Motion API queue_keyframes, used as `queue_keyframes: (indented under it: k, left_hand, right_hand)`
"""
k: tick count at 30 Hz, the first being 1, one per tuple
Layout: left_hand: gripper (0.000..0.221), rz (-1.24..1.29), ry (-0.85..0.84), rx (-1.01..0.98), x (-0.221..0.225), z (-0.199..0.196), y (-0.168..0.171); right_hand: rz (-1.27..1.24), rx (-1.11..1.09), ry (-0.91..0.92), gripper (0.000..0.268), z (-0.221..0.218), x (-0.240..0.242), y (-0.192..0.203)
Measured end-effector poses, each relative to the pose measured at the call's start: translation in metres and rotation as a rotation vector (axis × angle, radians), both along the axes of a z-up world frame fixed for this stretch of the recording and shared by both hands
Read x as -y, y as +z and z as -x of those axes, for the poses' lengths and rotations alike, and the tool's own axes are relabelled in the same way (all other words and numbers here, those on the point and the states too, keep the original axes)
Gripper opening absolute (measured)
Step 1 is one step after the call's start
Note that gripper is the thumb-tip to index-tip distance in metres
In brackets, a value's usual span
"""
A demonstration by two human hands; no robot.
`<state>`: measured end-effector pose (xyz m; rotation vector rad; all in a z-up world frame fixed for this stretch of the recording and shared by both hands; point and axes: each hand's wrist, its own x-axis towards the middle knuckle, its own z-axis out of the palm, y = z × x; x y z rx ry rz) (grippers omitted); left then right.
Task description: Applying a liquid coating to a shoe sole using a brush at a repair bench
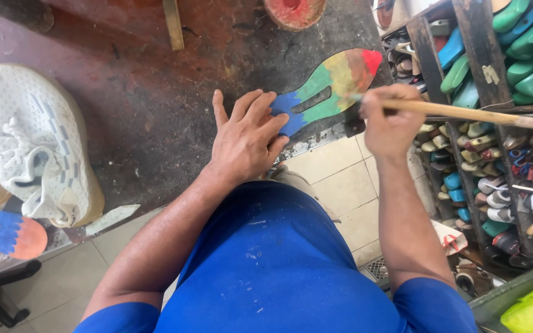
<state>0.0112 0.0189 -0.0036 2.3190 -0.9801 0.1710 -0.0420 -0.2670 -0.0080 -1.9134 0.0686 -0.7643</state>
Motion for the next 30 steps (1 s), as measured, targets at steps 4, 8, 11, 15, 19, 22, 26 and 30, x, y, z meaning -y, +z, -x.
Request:
queue_keyframes:
  k: [4, 8, 11, 15, 19, 22, 26, 30]
  left_hand:
    - [0.031, 0.005, 0.009, 0.004, 0.002, -0.002, 0.003]
    - [0.031, -0.003, 0.0, -0.023, -0.001, 0.001, 0.003]
    - [0.031, -0.007, -0.012, -0.034, -0.001, 0.001, 0.005]
    - [0.032, 0.001, -0.003, -0.038, -0.002, 0.002, 0.004]
    - [0.031, -0.003, -0.008, -0.041, -0.002, 0.002, 0.004]
    - [0.03, 0.001, -0.005, -0.037, -0.001, -0.001, 0.004]
    - [0.03, 0.002, 0.002, -0.031, -0.002, 0.003, 0.001]
    - [0.031, -0.002, -0.001, -0.021, -0.001, 0.0, 0.002]
  right_hand:
    - [0.247, 0.002, 0.062, 0.015, 0.0, -0.006, 0.009]
    - [0.124, -0.06, 0.123, 0.012, -0.02, 0.004, 0.004]
    - [0.129, 0.001, 0.19, 0.011, -0.032, -0.002, 0.008]
    - [0.132, -0.121, 0.358, 0.022, -0.018, 0.016, 0.014]
    - [0.208, -0.071, 0.3, 0.019, -0.038, 0.022, 0.01]
    - [0.275, -0.042, 0.412, 0.023, -0.036, 0.02, 0.009]
    - [0.132, -0.065, 0.405, 0.024, -0.026, 0.058, 0.0]
    - [0.274, -0.017, 0.244, 0.021, -0.013, 0.055, -0.001]
